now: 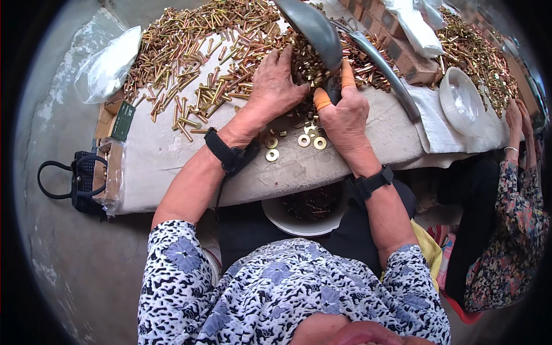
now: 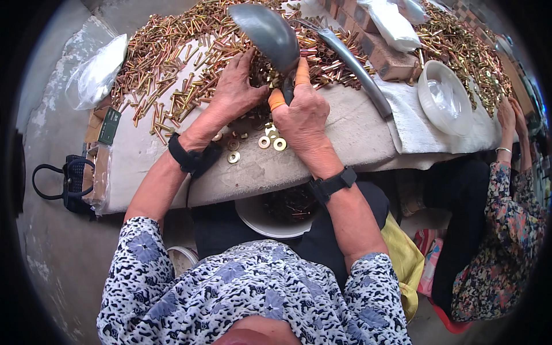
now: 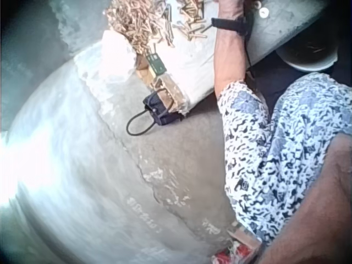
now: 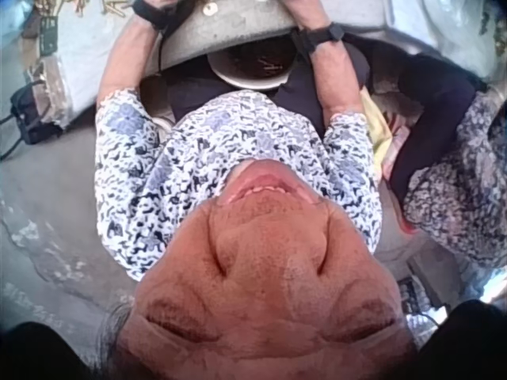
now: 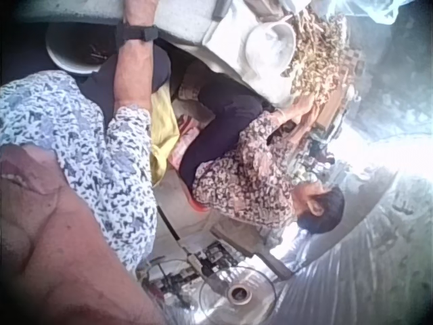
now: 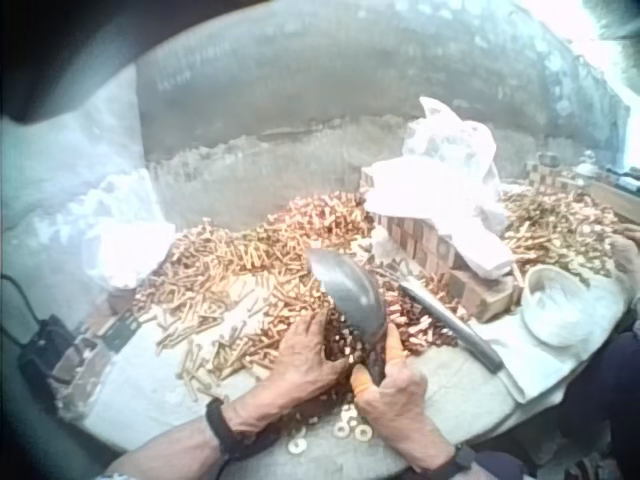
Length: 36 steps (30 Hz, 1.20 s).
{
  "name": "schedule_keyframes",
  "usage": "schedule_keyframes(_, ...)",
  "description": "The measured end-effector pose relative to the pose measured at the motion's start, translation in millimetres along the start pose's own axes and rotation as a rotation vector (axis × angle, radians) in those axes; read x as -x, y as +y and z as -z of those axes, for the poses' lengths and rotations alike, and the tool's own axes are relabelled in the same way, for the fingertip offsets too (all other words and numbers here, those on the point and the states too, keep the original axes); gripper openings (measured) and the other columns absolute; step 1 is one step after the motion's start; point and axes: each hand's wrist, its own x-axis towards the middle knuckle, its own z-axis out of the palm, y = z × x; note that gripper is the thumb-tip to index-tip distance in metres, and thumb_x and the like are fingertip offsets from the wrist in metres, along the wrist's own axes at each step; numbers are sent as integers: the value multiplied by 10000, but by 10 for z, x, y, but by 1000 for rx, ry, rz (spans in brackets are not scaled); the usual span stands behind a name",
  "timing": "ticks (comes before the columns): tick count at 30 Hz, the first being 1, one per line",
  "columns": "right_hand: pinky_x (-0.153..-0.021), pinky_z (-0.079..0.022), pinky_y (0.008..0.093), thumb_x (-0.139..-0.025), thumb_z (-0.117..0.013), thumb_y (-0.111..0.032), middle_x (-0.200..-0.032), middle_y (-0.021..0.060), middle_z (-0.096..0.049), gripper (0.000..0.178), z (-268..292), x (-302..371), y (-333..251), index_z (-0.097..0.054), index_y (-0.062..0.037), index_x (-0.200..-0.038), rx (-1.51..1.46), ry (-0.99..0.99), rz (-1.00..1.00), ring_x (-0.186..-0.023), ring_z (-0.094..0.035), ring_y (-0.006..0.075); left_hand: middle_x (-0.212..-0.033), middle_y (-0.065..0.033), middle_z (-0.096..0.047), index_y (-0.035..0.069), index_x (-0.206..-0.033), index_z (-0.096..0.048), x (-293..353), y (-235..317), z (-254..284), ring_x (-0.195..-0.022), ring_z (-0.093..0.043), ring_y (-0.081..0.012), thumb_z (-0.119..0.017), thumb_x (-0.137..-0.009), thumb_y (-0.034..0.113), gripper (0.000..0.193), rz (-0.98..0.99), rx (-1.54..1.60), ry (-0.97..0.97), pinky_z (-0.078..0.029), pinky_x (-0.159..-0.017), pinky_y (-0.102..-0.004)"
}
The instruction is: The person gathers bolts and washers from a table into a bucket and a scoop, then pours nuts from a yellow bag into the scoop. They then pick up a bolt, a washer, and a nut, threading them together by hand before placing the assembly into a bucket.
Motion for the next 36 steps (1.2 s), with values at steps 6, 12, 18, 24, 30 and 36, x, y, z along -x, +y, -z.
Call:
schedule_keyframes(6, -674, -525, 370, -682, -652, -78, -906, 200, -647, 694, 5, -90, 162, -391, 40, -1315, 43, 193, 263, -751, -653, 325, -1205, -221, -461, 28, -1339, -355, 5, 58, 7, -1145, -449, -356, -711, -674, 311, 806, -48, 124, -69, -376, -974, -423)
schedule_keyframes(12, -650, -508, 347, -709, -683, -135, -857, 162, -659, 672, 37, -112, 197, -410, 38, -1298, -156, 212, 43, -722, -648, 264, -1324, -209, -417, 23, -1347, -366, 18, 63, 96, -1248, -397, -326, -680, -724, 201, 720, 102, 62, -119, -319, -1060, -379)
schedule_keyframes(18, -584, -436, 215, -745, -698, -107, -810, 22, -598, 567, 229, -131, 185, -467, 66, -1234, -623, 258, -127, -674, -530, 88, -1348, -214, -407, 25, -1355, -370, 46, -2, 426, -1187, -468, -267, -589, -802, 162, 611, 161, 70, -151, -406, -999, -391)
schedule_keyframes(24, -641, -489, 252, -814, -637, -164, -828, 55, -609, 248, 431, -118, 731, -574, 2, -987, -413, 165, -137, -703, -592, 133, -1151, -172, -592, -14, -1195, -547, 407, -38, 1028, -1056, -576, -252, -600, -841, 305, 480, -125, 179, 23, -461, -915, -347)
schedule_keyframes(30, -489, -458, 213, -861, -565, -112, -795, 158, -626, 206, 491, 171, 94, -547, 56, -979, -911, -32, -65, -565, -574, 138, -809, -144, -654, -40, -959, -635, 1139, 81, 1265, -751, -614, -188, -571, -846, 181, 256, 22, 667, 1, -484, -699, -296)
schedule_keyframes(36, -510, -400, 175, -824, -592, -203, -797, 143, -580, 390, 368, 641, -210, -487, 63, -1089, -831, -477, -71, -581, -521, 122, -954, -126, -654, -36, -1097, -607, 2091, -279, 1423, -877, -631, -174, -599, -862, 240, 363, 528, 612, -89, -505, -779, -291)
